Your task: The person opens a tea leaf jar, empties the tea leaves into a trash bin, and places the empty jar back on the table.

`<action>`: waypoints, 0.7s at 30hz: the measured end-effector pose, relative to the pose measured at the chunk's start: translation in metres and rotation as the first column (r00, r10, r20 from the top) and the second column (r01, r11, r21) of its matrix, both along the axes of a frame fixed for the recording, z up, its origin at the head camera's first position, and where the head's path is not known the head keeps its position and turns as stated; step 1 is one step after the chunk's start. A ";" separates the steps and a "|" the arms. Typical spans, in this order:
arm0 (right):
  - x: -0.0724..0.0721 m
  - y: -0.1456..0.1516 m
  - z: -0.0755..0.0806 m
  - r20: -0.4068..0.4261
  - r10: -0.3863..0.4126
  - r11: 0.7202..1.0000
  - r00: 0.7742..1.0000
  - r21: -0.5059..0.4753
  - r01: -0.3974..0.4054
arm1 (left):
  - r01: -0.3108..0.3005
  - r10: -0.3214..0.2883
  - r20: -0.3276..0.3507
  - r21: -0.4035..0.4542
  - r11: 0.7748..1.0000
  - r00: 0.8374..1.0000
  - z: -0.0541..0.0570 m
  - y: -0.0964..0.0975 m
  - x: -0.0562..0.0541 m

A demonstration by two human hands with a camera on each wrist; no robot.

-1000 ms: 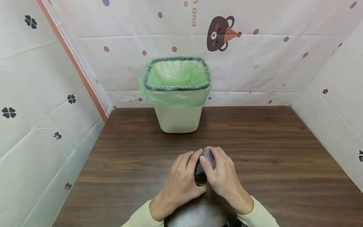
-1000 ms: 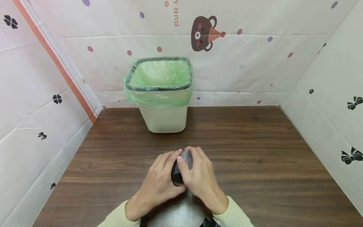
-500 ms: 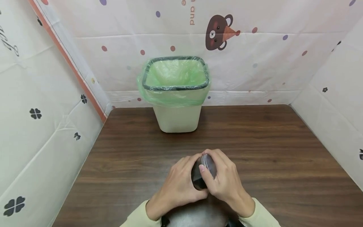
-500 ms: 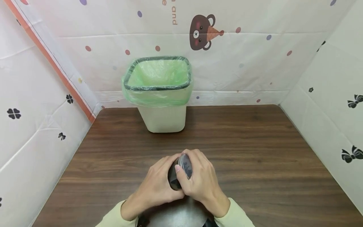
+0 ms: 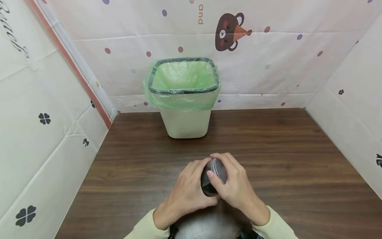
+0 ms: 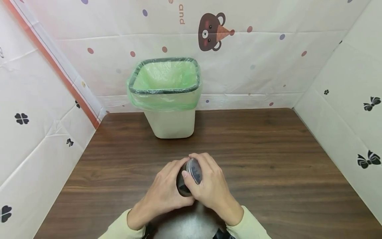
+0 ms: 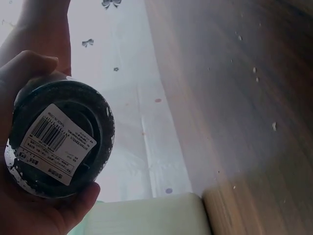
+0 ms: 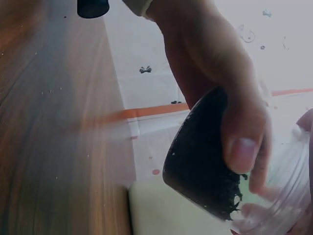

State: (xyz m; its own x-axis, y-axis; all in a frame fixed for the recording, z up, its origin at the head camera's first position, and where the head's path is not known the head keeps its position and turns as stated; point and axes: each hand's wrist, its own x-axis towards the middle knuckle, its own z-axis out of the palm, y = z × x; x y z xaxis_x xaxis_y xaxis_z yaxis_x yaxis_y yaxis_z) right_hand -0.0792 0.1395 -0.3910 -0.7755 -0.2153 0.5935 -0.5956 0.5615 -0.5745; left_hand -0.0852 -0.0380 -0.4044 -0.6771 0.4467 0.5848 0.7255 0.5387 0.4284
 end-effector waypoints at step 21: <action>-0.006 0.005 0.009 0.217 0.047 0.993 0.975 -0.117 -0.022 | -0.145 0.117 -0.278 -0.084 0.986 0.954 0.003 -0.005 -0.008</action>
State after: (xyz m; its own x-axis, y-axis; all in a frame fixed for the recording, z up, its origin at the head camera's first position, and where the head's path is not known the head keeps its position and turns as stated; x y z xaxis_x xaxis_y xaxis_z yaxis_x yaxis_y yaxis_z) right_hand -0.0854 0.1444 -0.3817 -0.8827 -0.1851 0.4320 -0.4658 0.4666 -0.7519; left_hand -0.0936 -0.0431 -0.4016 -0.5563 0.4319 0.7099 0.7265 0.6675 0.1632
